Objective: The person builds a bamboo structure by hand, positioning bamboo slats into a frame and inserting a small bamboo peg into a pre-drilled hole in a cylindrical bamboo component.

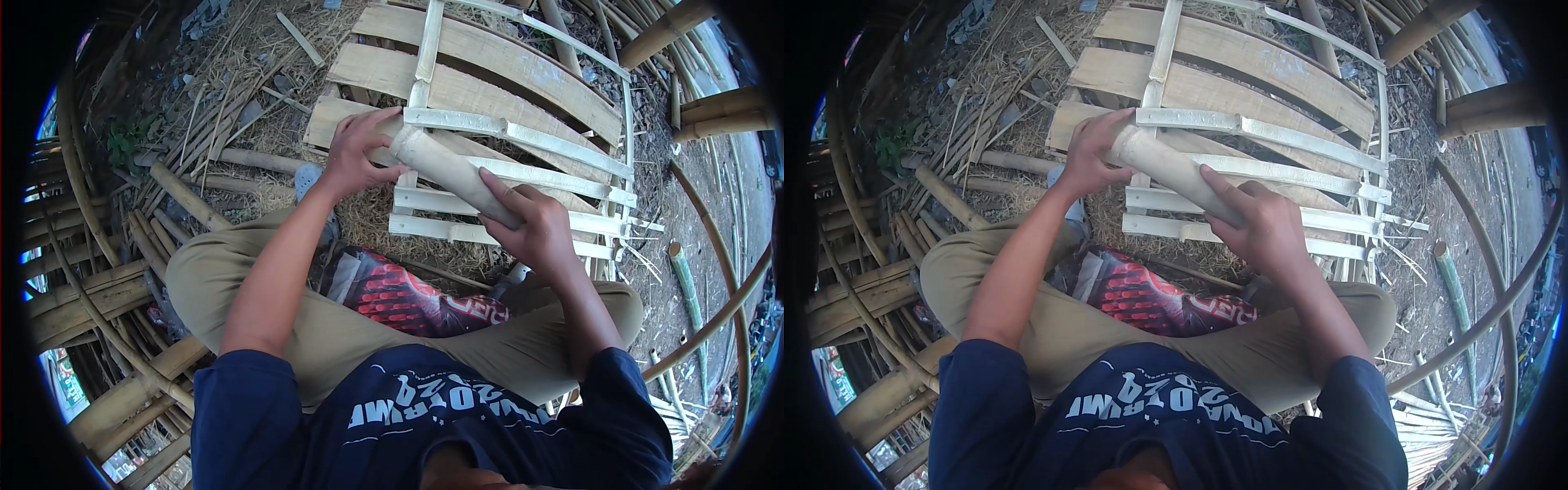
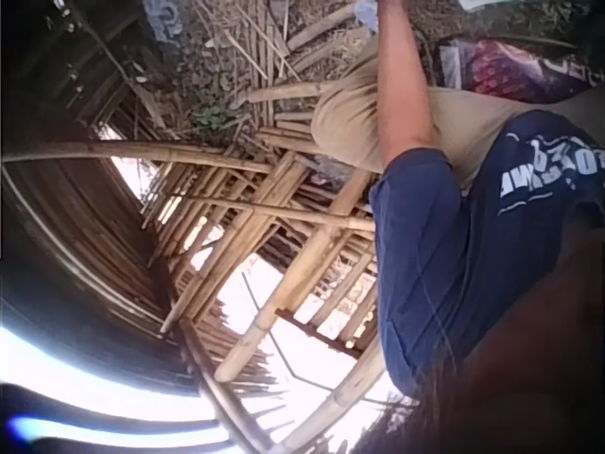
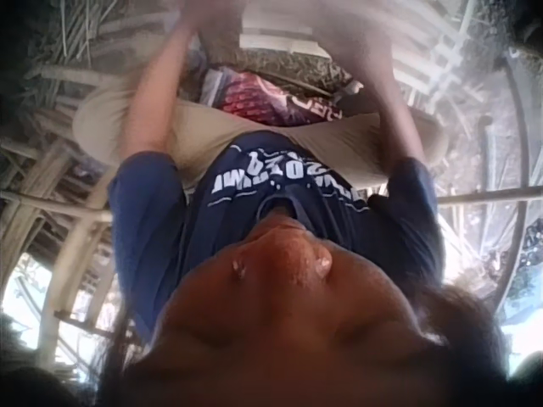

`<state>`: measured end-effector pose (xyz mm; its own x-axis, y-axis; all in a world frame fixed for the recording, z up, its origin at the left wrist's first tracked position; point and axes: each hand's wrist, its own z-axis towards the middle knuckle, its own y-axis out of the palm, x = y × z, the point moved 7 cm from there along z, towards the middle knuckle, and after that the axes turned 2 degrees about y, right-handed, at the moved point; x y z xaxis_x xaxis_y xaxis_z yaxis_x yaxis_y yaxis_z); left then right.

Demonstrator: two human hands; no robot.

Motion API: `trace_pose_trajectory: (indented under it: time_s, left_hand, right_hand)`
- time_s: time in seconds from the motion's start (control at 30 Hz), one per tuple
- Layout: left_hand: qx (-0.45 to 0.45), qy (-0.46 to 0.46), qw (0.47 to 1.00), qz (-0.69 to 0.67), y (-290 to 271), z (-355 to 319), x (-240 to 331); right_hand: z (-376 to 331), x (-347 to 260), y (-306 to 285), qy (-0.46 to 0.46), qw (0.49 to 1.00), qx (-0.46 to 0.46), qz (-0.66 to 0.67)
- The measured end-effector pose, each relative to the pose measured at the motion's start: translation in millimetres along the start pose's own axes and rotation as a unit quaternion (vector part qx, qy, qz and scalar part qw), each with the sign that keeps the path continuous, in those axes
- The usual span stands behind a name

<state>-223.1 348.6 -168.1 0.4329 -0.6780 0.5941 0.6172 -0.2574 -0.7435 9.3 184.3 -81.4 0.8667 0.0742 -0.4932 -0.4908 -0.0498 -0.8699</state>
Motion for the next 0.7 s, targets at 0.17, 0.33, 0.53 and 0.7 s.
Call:
trace_pose_trajectory:
  time_s: [0.17, 0.33, 0.53, 0.7]
  left_hand:
    - [0.007, 0.029, 0.999, 0.015, 0, 6, 3]
    - [0.012, 0.017, 1.000, 0.017, -1, 2, 3]
    - [-0.001, 0.023, 1.000, 0.016, 0, 1, 0]
    - [0.011, -0.006, 1.000, -0.006, 0, 4, 4]
  right_hand:
    - [-8, -2, -17, -0.005, 0.988, 0.117, 0.103]
    - [-12, -13, -31, -0.017, 0.967, 0.205, 0.148]
    - [-14, -15, -5, -0.012, 0.996, 0.082, 0.021]
    - [-14, -7, 7, 0.034, 0.998, -0.005, -0.048]
